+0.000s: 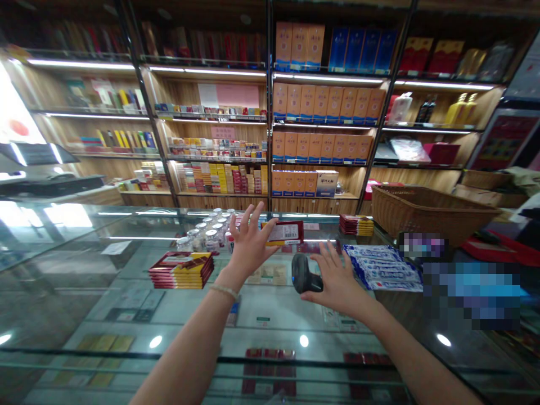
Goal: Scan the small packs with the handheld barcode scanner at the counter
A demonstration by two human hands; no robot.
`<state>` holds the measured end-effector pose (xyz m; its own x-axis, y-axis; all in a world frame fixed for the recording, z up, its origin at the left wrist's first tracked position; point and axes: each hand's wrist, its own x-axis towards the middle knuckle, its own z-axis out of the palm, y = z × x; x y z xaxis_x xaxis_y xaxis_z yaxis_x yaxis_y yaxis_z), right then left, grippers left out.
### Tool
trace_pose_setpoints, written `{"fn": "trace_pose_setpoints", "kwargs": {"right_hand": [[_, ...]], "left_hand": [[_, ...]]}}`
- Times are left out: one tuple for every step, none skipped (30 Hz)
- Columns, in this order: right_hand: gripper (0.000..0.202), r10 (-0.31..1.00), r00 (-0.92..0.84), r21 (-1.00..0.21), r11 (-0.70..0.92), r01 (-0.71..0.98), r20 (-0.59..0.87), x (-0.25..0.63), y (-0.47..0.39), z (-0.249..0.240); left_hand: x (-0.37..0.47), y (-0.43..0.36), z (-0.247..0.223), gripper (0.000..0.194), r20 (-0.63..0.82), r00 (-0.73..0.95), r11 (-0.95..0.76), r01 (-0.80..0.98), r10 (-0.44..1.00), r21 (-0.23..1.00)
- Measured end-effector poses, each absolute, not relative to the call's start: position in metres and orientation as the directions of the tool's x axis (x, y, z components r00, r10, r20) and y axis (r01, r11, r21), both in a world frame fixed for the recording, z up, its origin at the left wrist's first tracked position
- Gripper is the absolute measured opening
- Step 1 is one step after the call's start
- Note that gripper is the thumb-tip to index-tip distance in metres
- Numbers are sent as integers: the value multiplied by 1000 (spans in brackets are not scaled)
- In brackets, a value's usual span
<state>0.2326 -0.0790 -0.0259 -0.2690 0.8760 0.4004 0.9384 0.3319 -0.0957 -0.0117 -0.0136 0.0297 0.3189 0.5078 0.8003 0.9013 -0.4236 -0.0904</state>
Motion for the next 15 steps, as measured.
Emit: {"fn": "trace_pose_setpoints", "kwargs": {"right_hand": [[84, 880, -270, -89, 329, 940, 392, 232, -81, -26], [76, 883, -272, -83, 326, 942, 383, 232, -82, -26], [68, 884, -276, -77, 327, 942, 376, 231, -83, -26], [59, 885, -281, -71, 329, 942, 371, 230, -84, -26], [52, 885, -285, -65, 331, 941, 367, 229, -85, -26], [46, 885, -291, -59, 334, 941, 365, 228, -86, -26], [42, 883, -297, -53, 338, 940, 363, 227, -87, -26], [40, 881, -303, -49, 343, 938, 363, 225, -88, -25], [38, 879, -306, -47, 346, 937, 366, 224, -89, -24], [37, 876, -308, -48, 349, 936, 372, 223, -90, -22], [36, 873, -308, -52, 353, 934, 378, 223, -90, -21], [35, 871, -308, -61, 357, 932, 383, 222, -91, -19], [33, 869, -307, -72, 360, 930, 388, 222, -91, -18], [32, 868, -304, -86, 364, 927, 393, 222, -90, -18], [31, 865, -300, -104, 369, 924, 402, 223, -89, -17]], "left_hand": [[-11, -13, 30, 66, 799, 318, -421, 903, 510, -91], [-11, -13, 29, 67, 798, 317, -420, 903, 513, -88], [-11, -13, 29, 67, 798, 315, -422, 903, 514, -84], [-11, -13, 29, 67, 797, 313, -426, 901, 516, -79], [-11, -13, 28, 67, 797, 312, -430, 900, 517, -74], [-11, -13, 28, 67, 796, 312, -432, 899, 519, -70], [-11, -12, 28, 66, 795, 311, -433, 899, 521, -67], [-11, -12, 27, 67, 795, 310, -432, 899, 522, -67], [-11, -12, 27, 67, 794, 311, -431, 900, 522, -69], [-11, -12, 26, 67, 793, 313, -428, 901, 522, -73], [-12, -11, 26, 67, 793, 315, -425, 902, 522, -79], [-12, -11, 26, 67, 793, 316, -422, 903, 521, -83], [-12, -11, 25, 67, 793, 318, -419, 904, 520, -88], [-13, -10, 25, 68, 793, 319, -416, 905, 519, -92], [-13, -10, 25, 68, 793, 319, -413, 906, 519, -95]]}}
